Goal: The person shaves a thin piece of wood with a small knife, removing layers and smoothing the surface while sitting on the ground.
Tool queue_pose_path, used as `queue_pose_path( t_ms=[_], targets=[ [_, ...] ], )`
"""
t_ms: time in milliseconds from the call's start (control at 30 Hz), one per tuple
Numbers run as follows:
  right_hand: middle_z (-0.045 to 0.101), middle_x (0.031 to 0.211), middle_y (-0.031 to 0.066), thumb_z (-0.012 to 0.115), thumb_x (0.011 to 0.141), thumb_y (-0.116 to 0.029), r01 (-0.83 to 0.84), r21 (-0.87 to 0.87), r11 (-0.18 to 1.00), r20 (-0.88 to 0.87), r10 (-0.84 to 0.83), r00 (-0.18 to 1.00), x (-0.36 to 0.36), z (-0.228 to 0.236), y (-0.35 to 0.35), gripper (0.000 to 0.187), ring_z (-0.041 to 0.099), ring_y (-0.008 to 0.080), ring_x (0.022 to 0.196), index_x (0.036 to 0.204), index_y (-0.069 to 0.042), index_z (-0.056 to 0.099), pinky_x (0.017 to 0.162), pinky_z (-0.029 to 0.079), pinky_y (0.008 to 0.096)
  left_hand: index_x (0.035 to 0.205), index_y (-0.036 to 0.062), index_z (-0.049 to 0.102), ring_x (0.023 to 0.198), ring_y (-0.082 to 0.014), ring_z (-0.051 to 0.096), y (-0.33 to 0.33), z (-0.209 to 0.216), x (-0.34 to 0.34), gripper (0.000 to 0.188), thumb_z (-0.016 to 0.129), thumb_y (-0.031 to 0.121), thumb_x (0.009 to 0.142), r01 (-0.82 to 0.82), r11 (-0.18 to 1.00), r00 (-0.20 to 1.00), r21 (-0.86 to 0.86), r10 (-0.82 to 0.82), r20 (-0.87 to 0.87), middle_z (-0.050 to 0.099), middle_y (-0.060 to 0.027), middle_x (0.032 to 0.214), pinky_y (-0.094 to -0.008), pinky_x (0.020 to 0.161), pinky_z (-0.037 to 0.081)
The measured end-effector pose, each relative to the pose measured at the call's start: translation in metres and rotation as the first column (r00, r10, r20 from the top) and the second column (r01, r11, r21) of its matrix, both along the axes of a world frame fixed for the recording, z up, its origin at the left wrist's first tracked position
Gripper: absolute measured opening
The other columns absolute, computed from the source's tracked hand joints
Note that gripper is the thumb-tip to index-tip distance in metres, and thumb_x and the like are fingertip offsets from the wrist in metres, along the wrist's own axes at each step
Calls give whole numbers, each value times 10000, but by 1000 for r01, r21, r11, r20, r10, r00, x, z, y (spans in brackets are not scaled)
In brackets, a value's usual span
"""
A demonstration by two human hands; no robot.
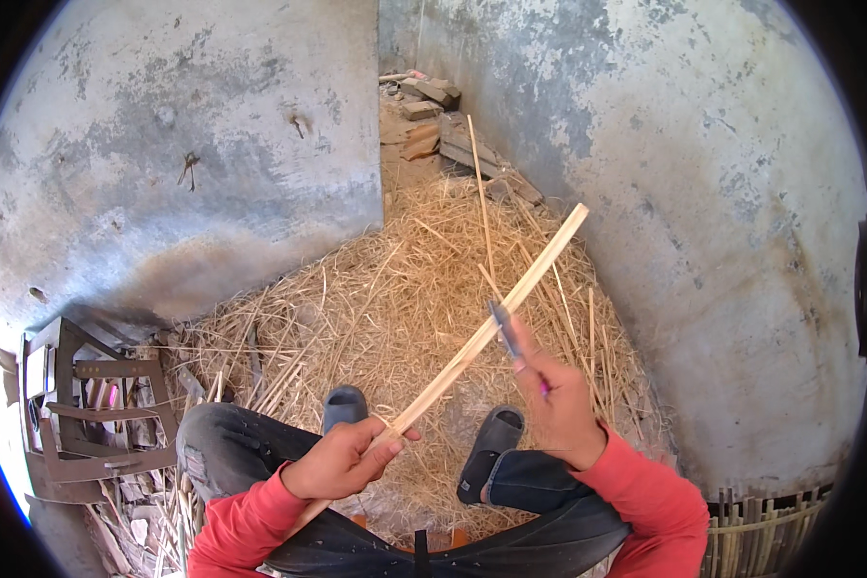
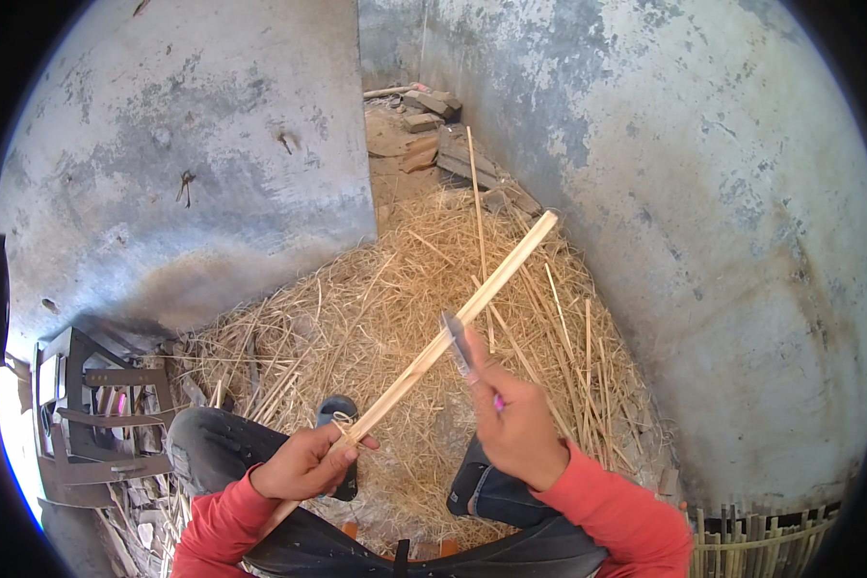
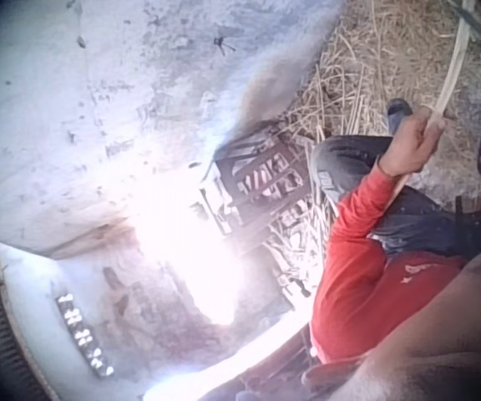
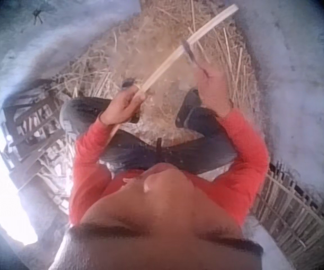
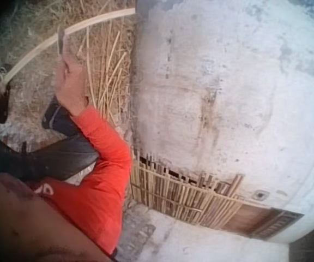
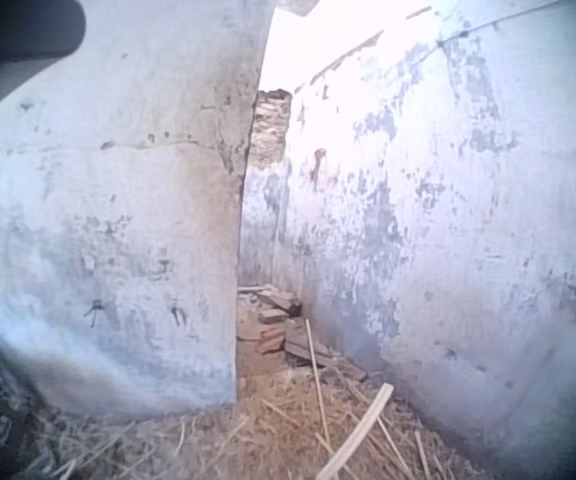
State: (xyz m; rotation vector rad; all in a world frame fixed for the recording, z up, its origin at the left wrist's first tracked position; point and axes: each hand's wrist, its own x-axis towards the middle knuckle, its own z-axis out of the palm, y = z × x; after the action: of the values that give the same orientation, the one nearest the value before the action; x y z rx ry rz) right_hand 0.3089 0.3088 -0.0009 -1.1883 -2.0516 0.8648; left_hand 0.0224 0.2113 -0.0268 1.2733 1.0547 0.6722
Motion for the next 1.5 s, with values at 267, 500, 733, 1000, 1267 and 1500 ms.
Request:
queue_pose_path(
  t_ms=[267, 500, 733, 1000, 1267, 1500],
  targets=[
    [538, 613, 142, 599, 973, -105, 46, 15, 999, -20, -46, 999, -9, -1, -11, 405, 496, 127, 501, 1375, -62, 609, 502, 422, 306, 1305, 20, 615, 560, -32, 436, -1, -5, 0, 304, 546, 190, 1063, 22, 999, 999, 39, -21, -37, 465, 45, 618, -244, 515, 368],
    [511, 588, 142, 577, 969, -86, 139, 14, 990, -95, -137, 986, -12, 0, -3, 399, 495, 120, 485, 1363, -39, 615, 491, 412, 303, 1310, 19, 610, 549, -19, 413, 0, -3, 4, 308, 533, 196, 1070, 5, 1000, 1000, 12, -5, 18, 451, 64, 624, -231, 505, 349],
    [478, 591, 123, 572, 975, -74, 75, 54, 996, -83, -71, 994, -10, 0, 9, 483, 457, 86, 513, 1457, -61, 526, 502, 394, 280, 1316, 25, 603, 547, -24, 429, 1, -6, 2, 324, 522, 226, 1075, 39, 999, 999, -23, -39, 24, 463, 61, 621, -238, 504, 358],
    [506, 685, 34, 555, 992, -41, 48, 25, 999, -109, -45, 993, -11, -5, -2, 464, 419, 53, 585, 1455, -51, 532, 545, 381, 240, 1334, 44, 593, 551, -25, 430, 0, -5, 1, 328, 507, 233, 1080, 44, 997, 996, -62, -39, 81, 468, 61, 634, -234, 510, 363],
    [726, 1015, 176, 548, 1007, -64, -85, -4, 996, 30, 85, 996, -20, 3, -14, 408, 510, 67, 628, 1410, 2, 560, 575, 454, 261, 1337, 23, 584, 550, -19, 419, 2, -13, 7, 337, 505, 228, 1081, 73, 997, 994, 21, -74, 82, 441, 68, 639, -223, 505, 344],
    [552, 834, 79, 542, 1012, -79, 200, 229, 953, -150, -168, 974, 9, 13, 47, 448, 495, 69, 632, 1460, -79, 529, 590, 416, 273, 1306, 22, 580, 516, -19, 460, -3, -6, -1, 324, 487, 237, 1083, 56, 997, 992, -60, -49, 112, 472, 77, 627, -207, 490, 358]
  ],
)
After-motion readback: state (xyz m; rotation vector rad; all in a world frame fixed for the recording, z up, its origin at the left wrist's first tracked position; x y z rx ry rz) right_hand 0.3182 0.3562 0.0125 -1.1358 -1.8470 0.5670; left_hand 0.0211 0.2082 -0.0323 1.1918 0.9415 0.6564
